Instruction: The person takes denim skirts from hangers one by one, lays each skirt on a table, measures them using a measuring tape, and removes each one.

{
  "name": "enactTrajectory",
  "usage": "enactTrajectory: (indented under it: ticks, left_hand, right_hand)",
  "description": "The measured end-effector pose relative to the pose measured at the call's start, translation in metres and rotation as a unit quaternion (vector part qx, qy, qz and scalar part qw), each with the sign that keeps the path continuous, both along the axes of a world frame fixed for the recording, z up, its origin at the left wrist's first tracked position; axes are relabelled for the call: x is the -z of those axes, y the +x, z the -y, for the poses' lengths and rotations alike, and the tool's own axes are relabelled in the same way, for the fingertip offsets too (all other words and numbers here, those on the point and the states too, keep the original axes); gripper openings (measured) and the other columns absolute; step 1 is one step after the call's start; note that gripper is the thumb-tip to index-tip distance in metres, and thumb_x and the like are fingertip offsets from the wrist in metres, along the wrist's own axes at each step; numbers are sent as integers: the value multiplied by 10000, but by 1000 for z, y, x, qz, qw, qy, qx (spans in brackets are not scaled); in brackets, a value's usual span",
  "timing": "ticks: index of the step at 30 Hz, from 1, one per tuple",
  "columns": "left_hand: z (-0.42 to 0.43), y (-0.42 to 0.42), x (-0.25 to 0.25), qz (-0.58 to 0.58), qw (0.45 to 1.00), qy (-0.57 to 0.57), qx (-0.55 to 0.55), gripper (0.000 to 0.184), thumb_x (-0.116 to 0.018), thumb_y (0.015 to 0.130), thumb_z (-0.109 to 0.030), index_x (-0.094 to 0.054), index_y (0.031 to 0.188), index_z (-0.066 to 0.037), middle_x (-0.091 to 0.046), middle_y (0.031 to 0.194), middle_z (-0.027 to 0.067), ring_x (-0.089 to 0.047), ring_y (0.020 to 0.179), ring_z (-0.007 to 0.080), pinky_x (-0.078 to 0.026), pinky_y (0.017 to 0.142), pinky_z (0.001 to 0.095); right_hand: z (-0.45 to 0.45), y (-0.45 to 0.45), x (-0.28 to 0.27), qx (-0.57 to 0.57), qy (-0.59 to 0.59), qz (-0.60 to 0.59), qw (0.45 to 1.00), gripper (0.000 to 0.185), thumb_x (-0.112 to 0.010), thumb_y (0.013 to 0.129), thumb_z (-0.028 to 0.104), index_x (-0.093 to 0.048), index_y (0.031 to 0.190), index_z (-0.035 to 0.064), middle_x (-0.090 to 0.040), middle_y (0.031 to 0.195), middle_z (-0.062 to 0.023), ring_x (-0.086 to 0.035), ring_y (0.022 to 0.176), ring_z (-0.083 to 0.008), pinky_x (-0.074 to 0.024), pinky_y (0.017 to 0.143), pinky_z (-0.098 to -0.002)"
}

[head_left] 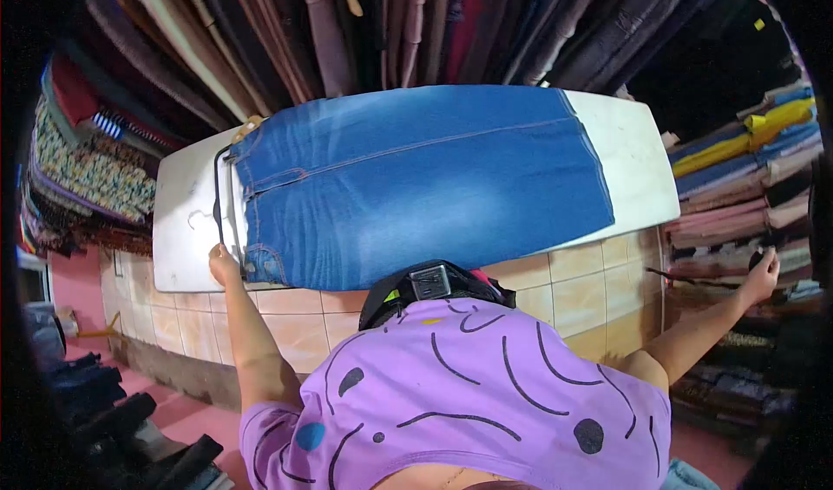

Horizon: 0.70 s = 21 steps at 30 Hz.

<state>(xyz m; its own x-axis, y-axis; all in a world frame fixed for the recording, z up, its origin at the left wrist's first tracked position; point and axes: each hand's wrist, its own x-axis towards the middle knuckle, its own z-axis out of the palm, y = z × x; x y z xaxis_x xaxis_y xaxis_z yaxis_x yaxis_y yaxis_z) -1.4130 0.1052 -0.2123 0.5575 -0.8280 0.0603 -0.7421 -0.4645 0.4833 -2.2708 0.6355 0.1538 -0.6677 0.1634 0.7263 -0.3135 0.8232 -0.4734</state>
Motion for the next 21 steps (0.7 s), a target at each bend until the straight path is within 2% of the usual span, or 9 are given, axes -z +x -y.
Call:
enactTrajectory:
  ticks: [2,5,6,7,9,10,13,17,21]
  left_hand:
    - [-2,-29,-11,62,998,15,2,411,-550,856,-399,-559,1172,-136,-557,1186,124,-516,1117,284,-431,863,473]
    - [-17,-73,-7,90,995,28,21,619,-496,863,-471,-276,1396,-246,-229,1455,127,-170,1338,360,-156,959,694]
    - [-26,-85,-3,124,991,36,45,620,-465,871,-493,-257,1405,-256,-202,1459,152,-152,1344,365,-140,968,688]
    - [-36,-103,-1,156,984,44,66,621,-434,879,-515,-238,1413,-266,-174,1464,177,-134,1350,369,-124,978,683]
    - [-53,-130,-2,178,975,108,76,625,-374,892,-541,-190,1426,-273,-135,1462,219,-102,1356,381,-98,976,687]
    - [-55,-133,6,191,971,123,74,619,-366,898,-534,-181,1428,-272,-128,1458,235,-97,1359,381,-94,972,692]
    - [-57,-134,4,184,973,106,95,620,-376,894,-536,-185,1426,-279,-134,1457,232,-116,1356,376,-93,971,693]
    - [-63,-134,-4,190,970,114,105,610,-386,893,-528,-196,1422,-291,-148,1460,211,-143,1352,359,-93,984,679]
    - [-63,-135,-6,220,960,127,114,582,-405,895,-500,-224,1413,-304,-173,1464,166,-176,1345,333,-101,1006,654]
  right_hand:
    - [-27,8,16,-89,-12,59,994,435,-496,871,441,-640,993,49,-644,931,-123,-595,847,-252,-433,780,-352]
    - [-35,12,102,-261,-9,134,956,378,-453,908,325,-630,926,-9,-616,832,-97,-568,780,-214,-431,753,-342]
    - [1,48,111,-277,64,207,936,291,-446,896,224,-635,883,2,-600,795,-79,-556,758,-207,-432,731,-339]
    - [15,44,156,-250,-51,304,918,319,-428,859,230,-636,865,-13,-622,859,-127,-560,810,-214,-420,763,-334]
    - [25,13,256,-281,138,290,904,334,-469,839,269,-643,1008,40,-626,997,-181,-579,935,-280,-428,829,-360]
    - [64,41,259,-173,56,444,878,369,-495,826,307,-622,1069,61,-610,1055,-201,-565,1017,-312,-426,862,-379]
    - [120,42,336,-192,114,451,864,524,-522,817,347,-469,1258,70,-563,1144,-232,-530,1069,-383,-408,908,-415]
    - [157,28,350,-137,168,453,865,630,-547,804,379,-345,1326,89,-568,1129,-235,-536,1057,-386,-419,893,-434]
    - [158,23,324,-123,241,500,823,419,-555,792,352,-531,1061,32,-620,1004,-212,-580,964,-374,-446,820,-444]
